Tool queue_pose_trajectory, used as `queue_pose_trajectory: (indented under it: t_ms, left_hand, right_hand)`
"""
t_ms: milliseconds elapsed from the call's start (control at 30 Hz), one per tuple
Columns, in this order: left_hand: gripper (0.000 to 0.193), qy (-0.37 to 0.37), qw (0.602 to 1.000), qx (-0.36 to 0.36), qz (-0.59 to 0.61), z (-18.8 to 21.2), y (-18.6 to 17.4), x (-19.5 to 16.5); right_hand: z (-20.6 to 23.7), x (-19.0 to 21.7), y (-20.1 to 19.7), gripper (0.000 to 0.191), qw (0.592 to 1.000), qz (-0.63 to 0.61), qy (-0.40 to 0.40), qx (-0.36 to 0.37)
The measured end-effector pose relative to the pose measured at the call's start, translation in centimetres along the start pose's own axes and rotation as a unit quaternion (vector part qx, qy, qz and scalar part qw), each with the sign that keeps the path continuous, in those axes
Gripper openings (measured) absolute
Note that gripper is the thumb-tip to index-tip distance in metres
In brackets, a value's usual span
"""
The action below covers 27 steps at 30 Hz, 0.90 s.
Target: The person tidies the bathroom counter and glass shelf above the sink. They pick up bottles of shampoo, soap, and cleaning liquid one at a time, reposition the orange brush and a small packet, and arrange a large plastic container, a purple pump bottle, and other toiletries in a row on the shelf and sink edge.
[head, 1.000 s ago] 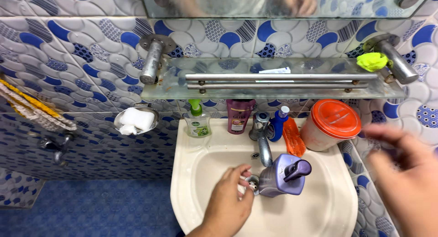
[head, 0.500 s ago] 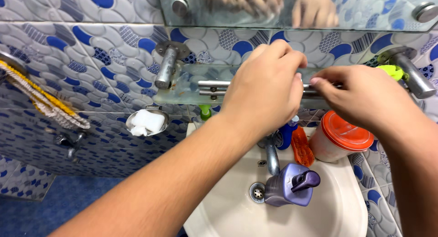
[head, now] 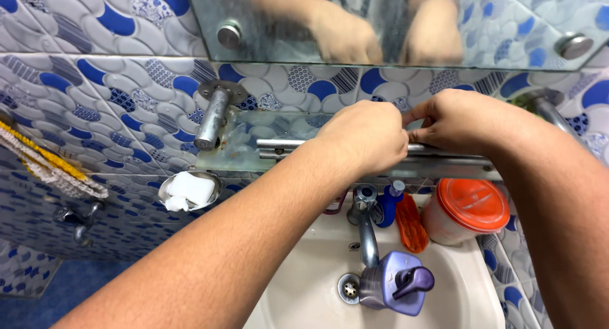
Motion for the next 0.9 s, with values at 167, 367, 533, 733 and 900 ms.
queue_pose_trajectory:
  t_ms: [167, 367, 533, 733, 900]
  left_hand:
    - [0.026, -0.036, 0.996, -0.045, 0.070, 0.3, -0.5, 1.2]
    - [0.026, -0.091, 0.953, -0.159, 0.241, 1.2, -2.3, 3.8]
    - [0.023, 0.043, 0.835, -0.394, 0.382, 5.6, -4.9, 4.4]
    - [0.016, -0.117, 0.748, -0.317, 0.571, 13.5, -0.1, 7.8]
    - [0.032, -0.238, 0.651, -0.081, 0.716, 16.4, 5.7, 5.0]
  right_hand:
    - [-1.9, -0.1, 0.9, 0.046, 0.999, -0.016, 0.010, 0.032]
    - [-1.6, 0.2, 1.0, 0.035, 0.999, -0.023, 0.021, 0.042]
    - [2.2, 1.0, -2.4, 0.036, 0.984, -0.096, -0.020, -0.149]
    - [10.1, -0.2, -3.5, 0.021, 0.924, -0.235, 0.024, -0.300]
    - [15.5, 4.8, -1.3, 0.025, 0.875, -0.284, -0.123, -0.372]
Point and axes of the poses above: each hand's wrist, its own z-axis away from the middle knuckle, its own y-axis out of the palm, x = y × z, the point moved 9 cm from there along -z, towards the middle knuckle, and after that the axes turned 5 degrees about -x, right-handed, at the moved point
